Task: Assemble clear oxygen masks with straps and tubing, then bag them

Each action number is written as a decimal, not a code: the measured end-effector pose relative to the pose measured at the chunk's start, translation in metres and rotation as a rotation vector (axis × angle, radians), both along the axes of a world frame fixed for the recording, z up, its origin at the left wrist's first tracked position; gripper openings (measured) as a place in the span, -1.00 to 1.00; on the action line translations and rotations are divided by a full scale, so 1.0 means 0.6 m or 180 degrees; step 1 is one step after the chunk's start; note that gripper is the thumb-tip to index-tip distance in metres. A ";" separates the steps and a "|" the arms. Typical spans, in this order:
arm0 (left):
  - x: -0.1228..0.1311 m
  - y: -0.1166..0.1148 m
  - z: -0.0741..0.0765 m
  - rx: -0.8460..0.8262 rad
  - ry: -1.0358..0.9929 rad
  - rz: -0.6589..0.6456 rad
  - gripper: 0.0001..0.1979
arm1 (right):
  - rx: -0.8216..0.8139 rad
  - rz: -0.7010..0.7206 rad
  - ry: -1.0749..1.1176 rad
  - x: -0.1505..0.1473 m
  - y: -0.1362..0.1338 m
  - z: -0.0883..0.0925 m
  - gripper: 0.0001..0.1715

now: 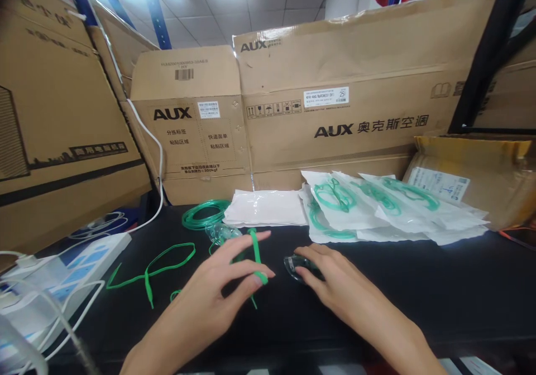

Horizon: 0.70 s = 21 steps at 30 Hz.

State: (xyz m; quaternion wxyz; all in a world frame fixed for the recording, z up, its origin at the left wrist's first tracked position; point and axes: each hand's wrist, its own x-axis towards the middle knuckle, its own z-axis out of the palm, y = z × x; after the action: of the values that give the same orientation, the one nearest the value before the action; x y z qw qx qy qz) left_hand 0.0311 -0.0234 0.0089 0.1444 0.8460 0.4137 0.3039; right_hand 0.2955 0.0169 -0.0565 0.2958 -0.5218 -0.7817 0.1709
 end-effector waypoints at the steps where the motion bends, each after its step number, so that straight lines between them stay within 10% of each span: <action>1: 0.005 0.004 -0.008 -0.0089 0.0108 -0.0095 -0.76 | -0.0011 -0.0025 -0.0093 0.001 -0.002 0.001 -0.43; 7: 0.006 0.016 -0.043 -0.0621 0.0413 -0.0224 -0.31 | 0.0327 0.0174 -0.0466 -0.003 -0.011 0.012 -0.32; 21: -0.114 0.068 -0.057 -0.0661 0.0816 0.0779 -0.56 | 0.1287 0.1136 -0.1001 -0.057 -0.001 -0.010 -0.69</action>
State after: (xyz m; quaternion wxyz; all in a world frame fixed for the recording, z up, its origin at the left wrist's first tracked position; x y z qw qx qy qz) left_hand -0.0370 0.0172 -0.0253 0.1391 0.8018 0.5574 0.1647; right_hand 0.2612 0.0164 -0.0625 0.2343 -0.3270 -0.9153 -0.0216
